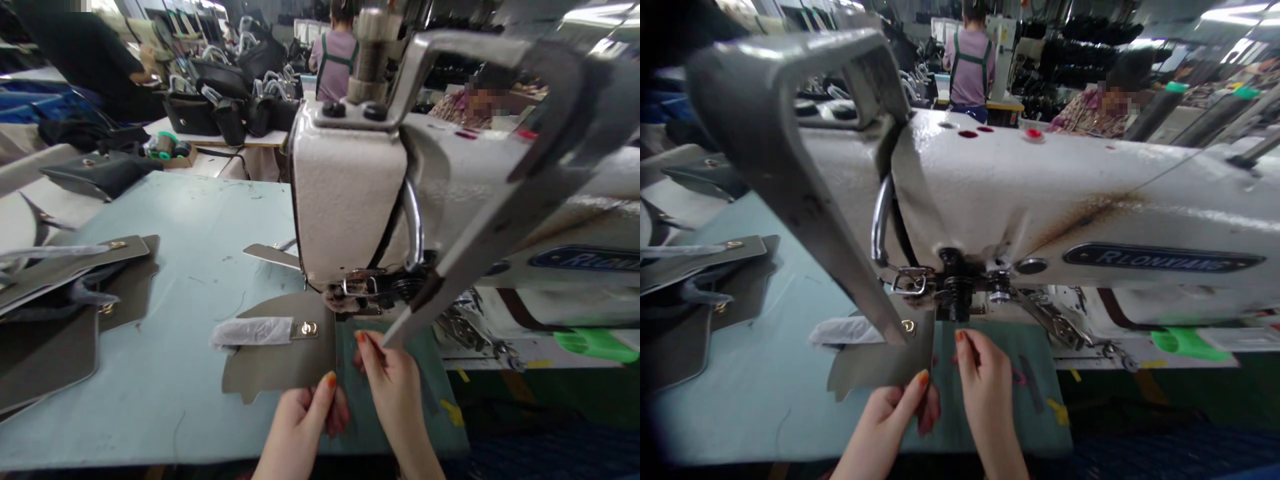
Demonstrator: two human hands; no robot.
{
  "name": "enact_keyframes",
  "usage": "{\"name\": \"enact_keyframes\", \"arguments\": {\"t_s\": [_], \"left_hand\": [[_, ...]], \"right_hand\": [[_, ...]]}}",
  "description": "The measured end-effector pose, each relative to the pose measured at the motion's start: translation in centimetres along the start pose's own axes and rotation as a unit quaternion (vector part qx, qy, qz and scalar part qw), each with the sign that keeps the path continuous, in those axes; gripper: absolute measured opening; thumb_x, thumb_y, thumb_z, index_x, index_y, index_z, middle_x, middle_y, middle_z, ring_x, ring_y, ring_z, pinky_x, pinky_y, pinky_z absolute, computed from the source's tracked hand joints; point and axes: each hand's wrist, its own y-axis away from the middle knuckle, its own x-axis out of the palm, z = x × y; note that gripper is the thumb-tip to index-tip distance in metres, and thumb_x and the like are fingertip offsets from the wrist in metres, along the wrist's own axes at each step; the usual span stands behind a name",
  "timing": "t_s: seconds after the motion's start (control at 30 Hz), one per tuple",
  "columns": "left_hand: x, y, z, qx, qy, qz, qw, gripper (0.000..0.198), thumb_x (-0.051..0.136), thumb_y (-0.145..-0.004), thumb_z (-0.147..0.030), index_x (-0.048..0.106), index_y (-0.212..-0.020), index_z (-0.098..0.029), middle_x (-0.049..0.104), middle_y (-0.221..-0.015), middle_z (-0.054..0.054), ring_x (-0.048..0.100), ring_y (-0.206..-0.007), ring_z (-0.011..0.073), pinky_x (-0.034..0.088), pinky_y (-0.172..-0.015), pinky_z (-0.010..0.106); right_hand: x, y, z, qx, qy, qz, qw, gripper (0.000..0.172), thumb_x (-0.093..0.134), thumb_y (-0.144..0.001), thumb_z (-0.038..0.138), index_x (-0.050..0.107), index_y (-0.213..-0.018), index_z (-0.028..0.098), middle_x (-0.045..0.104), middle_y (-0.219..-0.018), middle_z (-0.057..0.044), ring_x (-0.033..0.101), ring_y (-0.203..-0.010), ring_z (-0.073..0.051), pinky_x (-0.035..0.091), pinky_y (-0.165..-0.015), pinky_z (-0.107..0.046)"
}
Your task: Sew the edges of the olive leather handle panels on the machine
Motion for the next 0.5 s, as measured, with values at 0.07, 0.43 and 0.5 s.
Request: {"name": "enact_keyframes", "arguments": {"t_s": [0.07,0.43,0.5], "left_hand": [[-2.3,1.3,-1.0,-0.014,0.006,0.099,0.995,0.052,0.048,-0.078,-0.069,0.070,-0.079,-0.022,0.065,-0.055,0.007,0.056,-0.047,0.0192,0.046,-0.046,0.030],[-11.9,-14.3,-8.2,-0.063,0.072,0.055,0.994,0.041,0.073,-0.068,-0.048,0.073,-0.089,-0.014,0.074,-0.100,0.015,0.065,-0.100,0.0291,0.048,-0.086,0.037],[-10.6,-16.7,-7.3,-0.071,0.133,0.072,0.986,0.041,0.074,-0.067,-0.045,0.072,-0.090,-0.011,0.074,-0.096,0.018,0.068,-0.091,0.0291,0.050,-0.080,0.038]], "right_hand": [[-1.6,1.3,-2.9,-0.040,0.124,-0.054,0.990,0.037,0.042,-0.095,0.044,0.068,-0.097,0.017,0.070,-0.086,-0.010,0.067,-0.079,-0.022,0.052,-0.069,-0.029],[-2.5,3.8,-10.4,-0.117,0.367,-0.099,0.917,0.047,0.026,-0.100,0.036,0.069,-0.095,0.016,0.071,-0.095,-0.014,0.069,-0.087,-0.027,0.057,-0.077,-0.039],[-3.2,3.9,-9.3,-0.087,0.306,-0.130,0.939,0.046,0.025,-0.101,0.036,0.066,-0.096,0.016,0.073,-0.087,-0.012,0.071,-0.076,-0.022,0.058,-0.067,-0.029]]}}
